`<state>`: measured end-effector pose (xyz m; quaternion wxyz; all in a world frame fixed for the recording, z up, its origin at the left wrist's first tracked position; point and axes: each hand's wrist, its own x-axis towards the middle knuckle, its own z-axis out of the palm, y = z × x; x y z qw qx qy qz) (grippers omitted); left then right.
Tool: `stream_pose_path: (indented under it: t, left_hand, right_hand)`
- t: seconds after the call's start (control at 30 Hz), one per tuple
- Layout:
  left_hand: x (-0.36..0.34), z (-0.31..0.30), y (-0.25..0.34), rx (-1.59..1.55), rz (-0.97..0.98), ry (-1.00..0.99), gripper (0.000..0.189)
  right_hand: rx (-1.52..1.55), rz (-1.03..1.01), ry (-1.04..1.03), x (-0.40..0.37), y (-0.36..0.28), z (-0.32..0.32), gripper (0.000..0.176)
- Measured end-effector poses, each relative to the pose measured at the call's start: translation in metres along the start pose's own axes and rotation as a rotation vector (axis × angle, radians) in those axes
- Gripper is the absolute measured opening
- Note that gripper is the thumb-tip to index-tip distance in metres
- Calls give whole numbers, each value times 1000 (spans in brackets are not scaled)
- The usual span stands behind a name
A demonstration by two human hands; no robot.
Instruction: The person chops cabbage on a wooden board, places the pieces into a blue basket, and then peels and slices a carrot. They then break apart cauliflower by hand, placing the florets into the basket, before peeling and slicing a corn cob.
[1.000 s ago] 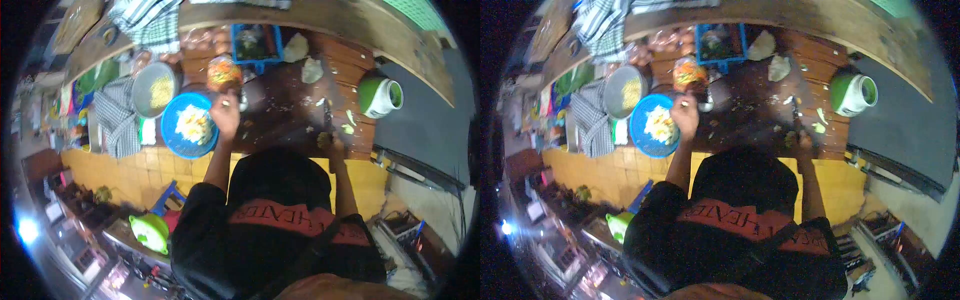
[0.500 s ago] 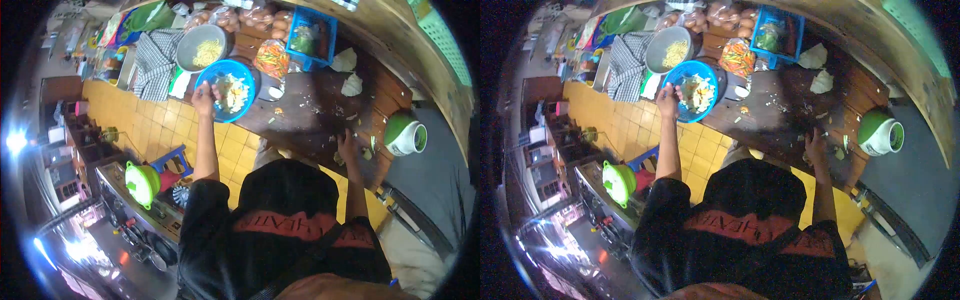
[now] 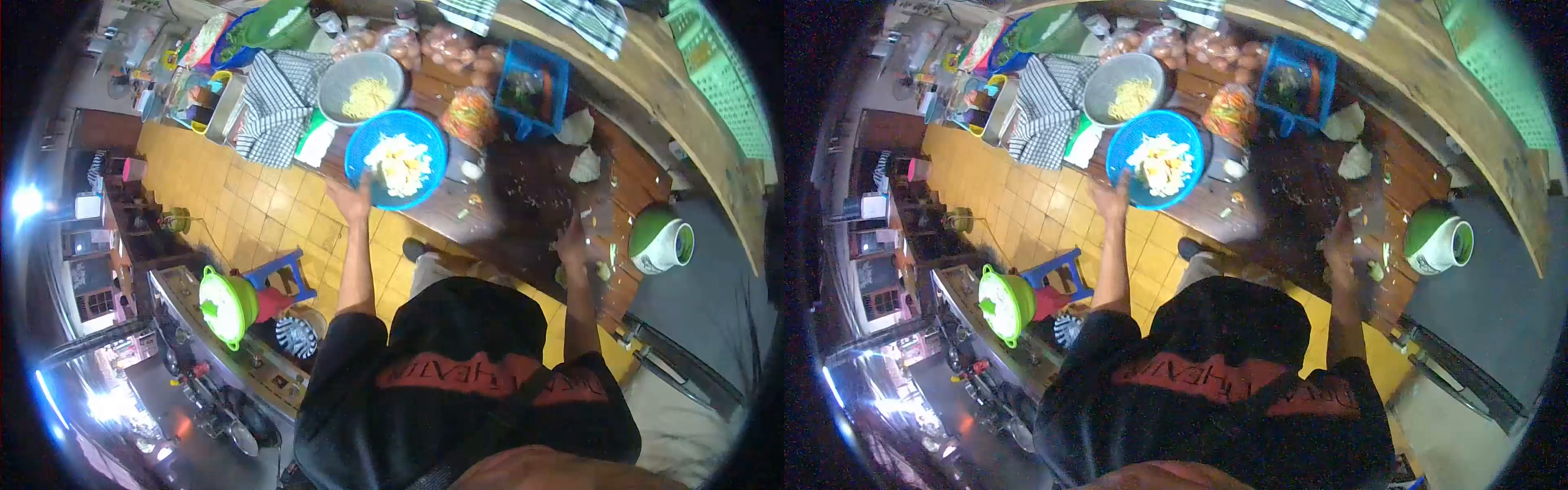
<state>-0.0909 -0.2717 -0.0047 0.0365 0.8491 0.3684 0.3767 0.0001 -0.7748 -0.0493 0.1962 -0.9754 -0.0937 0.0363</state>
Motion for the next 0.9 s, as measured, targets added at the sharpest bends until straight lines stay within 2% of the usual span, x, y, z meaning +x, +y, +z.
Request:
stream_pose_path:
  t: [0.03,0.07,0.13,0.17,0.23,0.27,0.3,0.33,0.37,0.4,0.43,0.5,0.53,0.57,0.6,0.63,0.67,0.73,0.8,0.83,0.87,0.9]
  left_hand:
    - [5,-22,13,-350,-394,-399,47]
    - [11,-42,25,-706,-783,-802,43]
    - [-8,-22,-2,-1181,-1169,-1054,31]
    - [-15,-13,-10,-1179,-1152,-1095,27]
    - [-24,-6,-34,-1287,-1092,-1079,26]
    - [-21,-10,-43,-1307,-1095,-1051,26]
    - [-5,-33,-43,-1332,-1158,-1054,25]
    - [4,-55,-49,-1352,-1224,-1048,25]
    - [16,-77,-82,-1366,-1241,-935,25]
    - [16,-92,-92,-1407,-1171,-854,24]
    - [15,-108,-105,-1438,-1105,-775,24]
    - [19,-135,-133,-1400,-1100,-657,24]
    - [20,-146,-148,-1365,-1092,-600,25]
    - [18,-151,-165,-1353,-1105,-542,25]
    - [17,-152,-183,-1208,-1097,-554,26]
    - [16,-156,-199,-1057,-1100,-555,28]
    - [23,-165,-204,-1153,-1108,-406,27]
    - [23,-172,-231,-1202,-1271,-327,31]
    - [17,-164,-265,-1305,-1240,-206,40]
    - [17,-159,-286,-1313,-1222,-167,46]
    - [26,-162,-305,-1230,-1177,-191,52]
    - [41,-168,-323,-1148,-1130,-229,59]
  right_hand:
    - [-62,75,-45,5,-11,-7,69]
    - [-71,61,-33,11,-27,-16,69]
    - [15,437,-234,14,-63,-33,65]
    - [-1,427,-232,10,-71,-30,65]
    - [-114,72,106,15,-98,-28,64]
    - [-158,28,120,19,-119,-27,50]
    - [-159,-4,120,18,-168,-43,50]
    - [14,0,44,12,-225,-61,44]
    - [202,-48,-58,22,-291,-53,40]
    - [501,-235,-7,40,-284,-3,40]
    - [897,-78,-296,41,-315,7,44]
    - [767,-301,-444,54,-349,56,36]
    - [775,-343,-476,56,-385,63,36]
    - [573,-544,-530,54,-421,71,44]
    - [367,-756,-572,54,-462,75,54]
    - [373,-824,-609,50,-497,77,54]
    - [432,-778,-616,42,-529,79,49]
    - [492,-770,-702,39,-580,110,46]
    - [492,-873,-819,47,-622,151,48]
    - [580,-851,-900,47,-647,171,50]
    - [663,-809,-976,47,-670,189,53]
    - [670,-849,-1008,49,-705,207,53]
